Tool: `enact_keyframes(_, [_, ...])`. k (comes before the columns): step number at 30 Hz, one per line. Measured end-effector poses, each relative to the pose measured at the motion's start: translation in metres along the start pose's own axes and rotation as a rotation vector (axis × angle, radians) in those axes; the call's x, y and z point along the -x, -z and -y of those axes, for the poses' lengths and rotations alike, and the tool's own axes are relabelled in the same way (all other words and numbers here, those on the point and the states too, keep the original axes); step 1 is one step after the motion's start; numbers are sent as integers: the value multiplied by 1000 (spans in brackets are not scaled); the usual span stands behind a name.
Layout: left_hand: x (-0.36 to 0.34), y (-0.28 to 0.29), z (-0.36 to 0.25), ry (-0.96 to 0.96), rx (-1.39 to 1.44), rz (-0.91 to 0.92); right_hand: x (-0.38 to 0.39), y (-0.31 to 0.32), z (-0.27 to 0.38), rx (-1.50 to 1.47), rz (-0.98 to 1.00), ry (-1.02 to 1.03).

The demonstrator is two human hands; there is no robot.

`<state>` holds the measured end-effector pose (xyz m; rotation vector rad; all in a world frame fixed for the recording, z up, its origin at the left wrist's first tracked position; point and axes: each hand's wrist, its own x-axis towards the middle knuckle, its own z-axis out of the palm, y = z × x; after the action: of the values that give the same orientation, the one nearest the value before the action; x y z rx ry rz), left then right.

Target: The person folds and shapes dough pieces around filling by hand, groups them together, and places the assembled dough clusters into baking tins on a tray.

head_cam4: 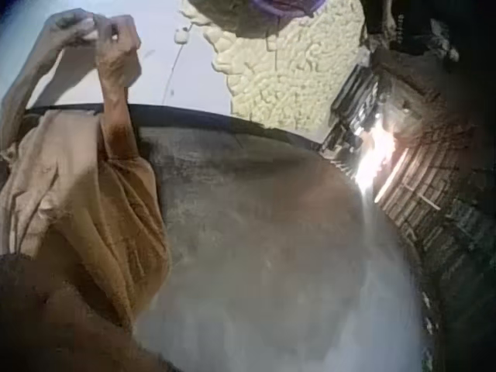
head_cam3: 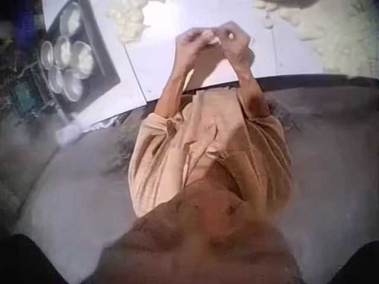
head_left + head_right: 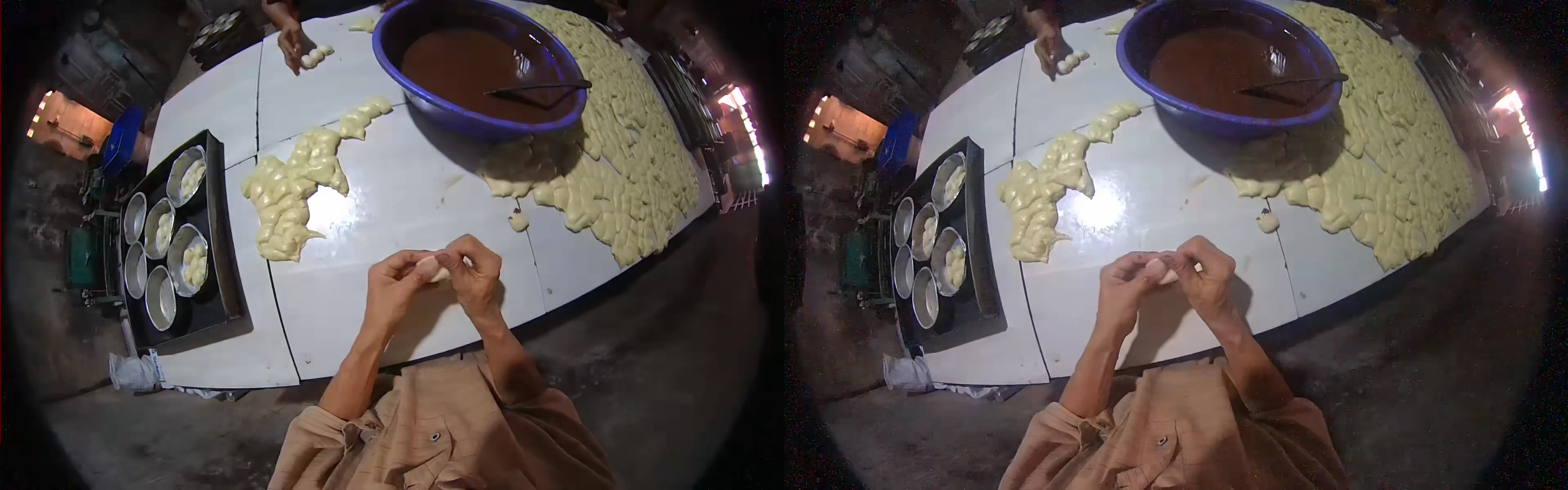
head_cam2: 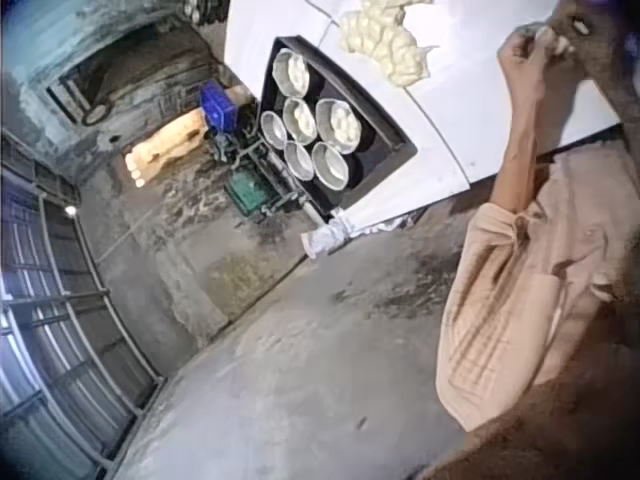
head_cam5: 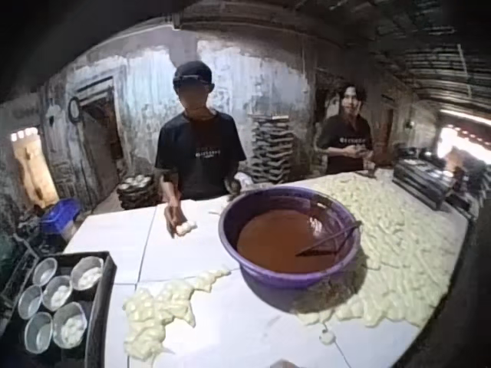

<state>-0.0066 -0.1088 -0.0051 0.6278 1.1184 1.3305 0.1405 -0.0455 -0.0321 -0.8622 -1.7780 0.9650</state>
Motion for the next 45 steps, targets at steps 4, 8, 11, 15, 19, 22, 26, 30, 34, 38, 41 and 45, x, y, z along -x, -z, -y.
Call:
enact_keyframes(4, [11, 16, 12, 201, 37, -111, 22, 8, 24, 21, 20, -251])
enact_keyframes(8, [30, 22, 23, 378, 56, -48, 65, 23, 35, 158, 256, -28])
enact_keyframes(11, [42, 23, 30, 345, 33, 13, 83, 16, 26, -29, 193, -257])
enact_keyframes(15, [45, 22, 15, 177, -263, -316, 81, -4, 17, -141, -40, -598])
enact_keyframes(19, [41, 35, 12, 164, -786, -196, 75, -14, 1, 305, 3, -480])
enact_keyframes(22, [42, 30, 37, 35, -722, -148, 71, -10, 0, 510, 38, -447])
enact_keyframes(26, [21, 9, 36, 92, -741, -170, 70, 9, 2, 483, -158, -483])
enact_keyframes(30, [15, 12, 45, 19, -797, -135, 68, 14, -13, 582, -67, -239])
enact_keyframes(34, [18, 24, 16, 185, -959, -120, 59, 51, -2, 378, -97, -413])
enact_keyframes(38, [9, 19, -18, 145, -1171, -51, 64, 127, -45, 516, -528, -470])
enact_keyframes(41, [-12, -17, -31, 107, -1211, -27, 41, 179, -62, 844, -546, -457])
enact_keyframes(45, [-43, -75, -29, 12, -1162, 232, 15, 201, -73, 937, -583, -571])
